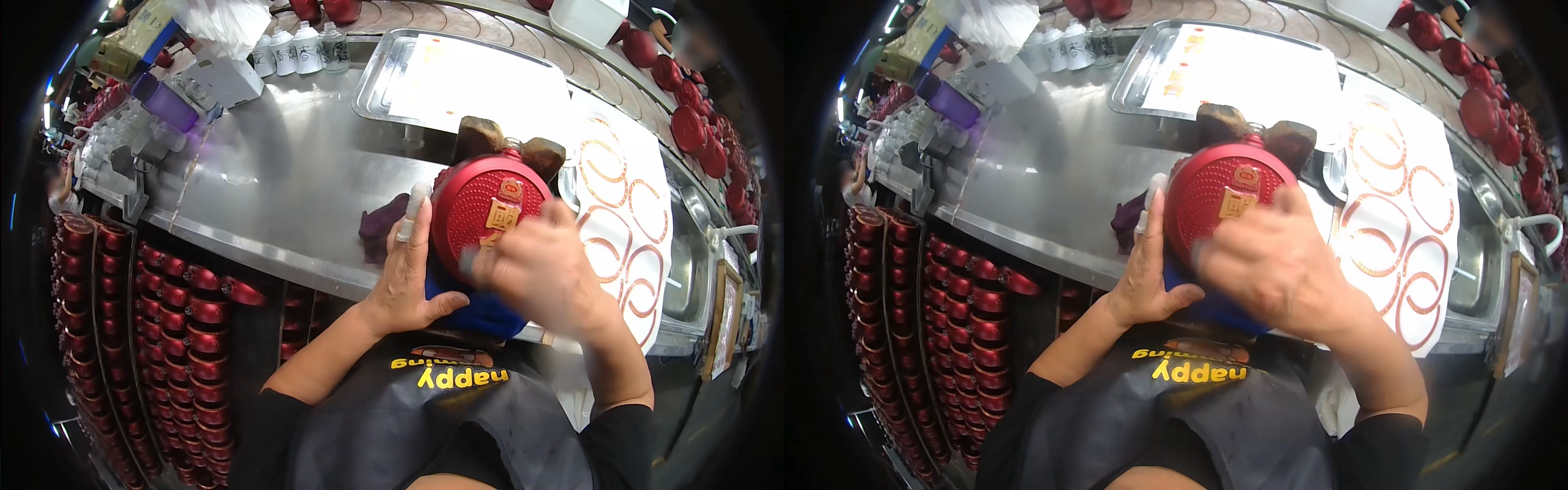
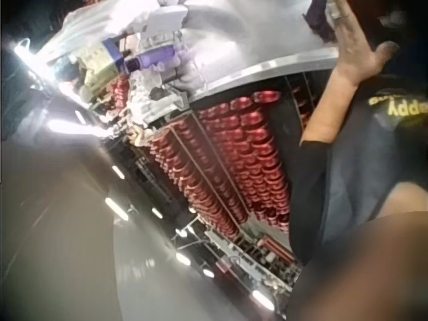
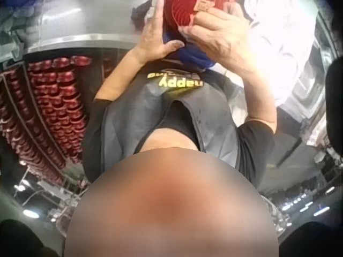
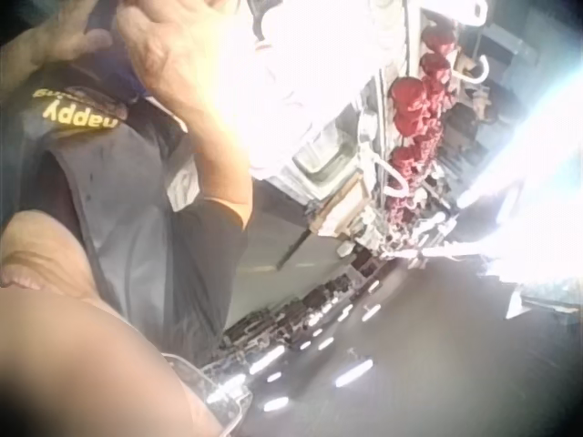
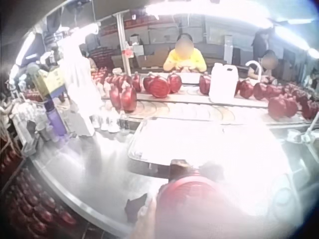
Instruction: The person applies gold decorative rings to red spherical ornaments using a green sponge and a white cloth. They repeatedly wipe the ornament surface, place a ring, and smooth it into position. Finished ornaments are placed on a nearby rack.
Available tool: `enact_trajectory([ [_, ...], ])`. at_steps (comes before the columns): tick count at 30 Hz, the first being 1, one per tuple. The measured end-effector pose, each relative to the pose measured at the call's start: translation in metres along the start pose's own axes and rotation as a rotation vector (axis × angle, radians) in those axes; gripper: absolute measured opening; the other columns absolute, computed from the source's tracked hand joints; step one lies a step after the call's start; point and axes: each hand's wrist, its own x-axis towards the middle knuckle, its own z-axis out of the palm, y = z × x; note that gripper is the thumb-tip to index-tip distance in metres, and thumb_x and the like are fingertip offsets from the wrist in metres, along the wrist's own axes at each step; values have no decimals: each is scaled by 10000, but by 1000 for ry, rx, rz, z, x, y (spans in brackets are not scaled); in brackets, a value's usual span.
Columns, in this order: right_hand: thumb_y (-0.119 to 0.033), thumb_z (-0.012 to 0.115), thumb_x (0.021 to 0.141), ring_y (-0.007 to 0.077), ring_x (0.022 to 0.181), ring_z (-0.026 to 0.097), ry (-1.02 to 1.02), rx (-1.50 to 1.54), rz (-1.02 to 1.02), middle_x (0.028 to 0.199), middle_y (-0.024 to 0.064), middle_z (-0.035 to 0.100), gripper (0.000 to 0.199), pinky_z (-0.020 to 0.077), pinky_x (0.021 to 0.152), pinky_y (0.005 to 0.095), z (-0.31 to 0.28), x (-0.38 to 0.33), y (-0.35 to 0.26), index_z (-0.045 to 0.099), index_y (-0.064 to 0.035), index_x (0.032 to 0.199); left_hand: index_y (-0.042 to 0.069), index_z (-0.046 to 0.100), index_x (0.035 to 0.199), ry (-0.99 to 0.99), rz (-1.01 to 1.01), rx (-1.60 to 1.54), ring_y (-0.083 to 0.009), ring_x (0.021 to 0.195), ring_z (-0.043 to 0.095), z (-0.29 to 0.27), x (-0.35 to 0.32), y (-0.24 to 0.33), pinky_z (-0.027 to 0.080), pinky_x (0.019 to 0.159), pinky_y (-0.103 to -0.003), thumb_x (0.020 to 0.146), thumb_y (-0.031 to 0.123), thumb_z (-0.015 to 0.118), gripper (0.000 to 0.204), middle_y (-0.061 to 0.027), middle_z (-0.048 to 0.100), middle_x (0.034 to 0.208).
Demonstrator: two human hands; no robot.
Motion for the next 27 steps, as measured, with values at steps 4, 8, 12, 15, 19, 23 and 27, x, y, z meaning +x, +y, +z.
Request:
enact_trajectory([
  [4, -186, 745, 804, 190, 750, 586, 255, -58, 244, 795, -10, 561, 103, 402, 769, 402, -2, 3, 2, 691, -188, 891, -90, 1, 1629, -11, -20, -20, -454, 1447, 355, 2, -9, -1, 188, 1213, -543, 902, 693, 651, 1251, -345, 189, 1656],
  [8, -179, 768, 733, 156, 735, 570, 102, 24, 19, 764, -22, 507, 180, 404, 749, 397, 13, -31, -21, 688, -185, 894, -59, 43, 1644, 18, 65, 50, -462, 1488, 299, -2, -3, -8, 196, 1214, -555, 905, 710, 629, 1216, -344, 213, 1648],
  [12, -162, 837, 758, 172, 739, 592, 217, 165, 373, 814, -22, 623, 186, 382, 776, 380, 31, -83, -19, 721, -144, 901, 132, 366, 1614, 81, 205, 183, -414, 1500, 277, -12, 8, -9, 133, 1234, -568, 960, 730, 508, 897, -184, 415, 1596],
  [15, -112, 777, 897, 137, 705, 608, 431, 511, 583, 843, 28, 674, 128, 449, 700, 312, 29, -109, -32, 702, -43, 974, 316, 633, 1435, -105, 382, 412, -311, 1473, 321, -25, 15, 4, 69, 1252, -541, 1028, 696, 377, 612, 41, 609, 1459],
  [19, -119, 673, 1014, 86, 761, 623, 619, 671, 957, 872, 34, 678, 165, 496, 675, 243, 33, -135, -41, 641, 20, 1096, 317, 639, 1429, -301, 587, 425, -244, 1447, 412, -30, 52, 24, 37, 1254, -578, 987, 665, 465, 589, 68, 649, 1406],
  [23, -29, 541, 1055, 186, 1173, 626, 588, 344, 1010, 1353, 142, 640, 273, 534, 919, 290, 31, -185, -17, 621, 35, 1308, 278, 667, 1401, -258, 522, 434, -247, 1446, 417, -35, 102, 17, -4, 1255, -570, 1029, 673, 374, 617, 3, 746, 1226],
  [27, 98, 464, 987, 293, 1337, 600, 372, -28, 934, 1486, 193, 582, 349, 506, 1054, 362, 5, -241, 60, 688, 40, 1249, 243, 736, 1308, -235, 505, 375, -236, 1404, 453, -33, 84, 17, 84, 1241, -563, 1054, 668, 329, 642, 16, 752, 1237],
])
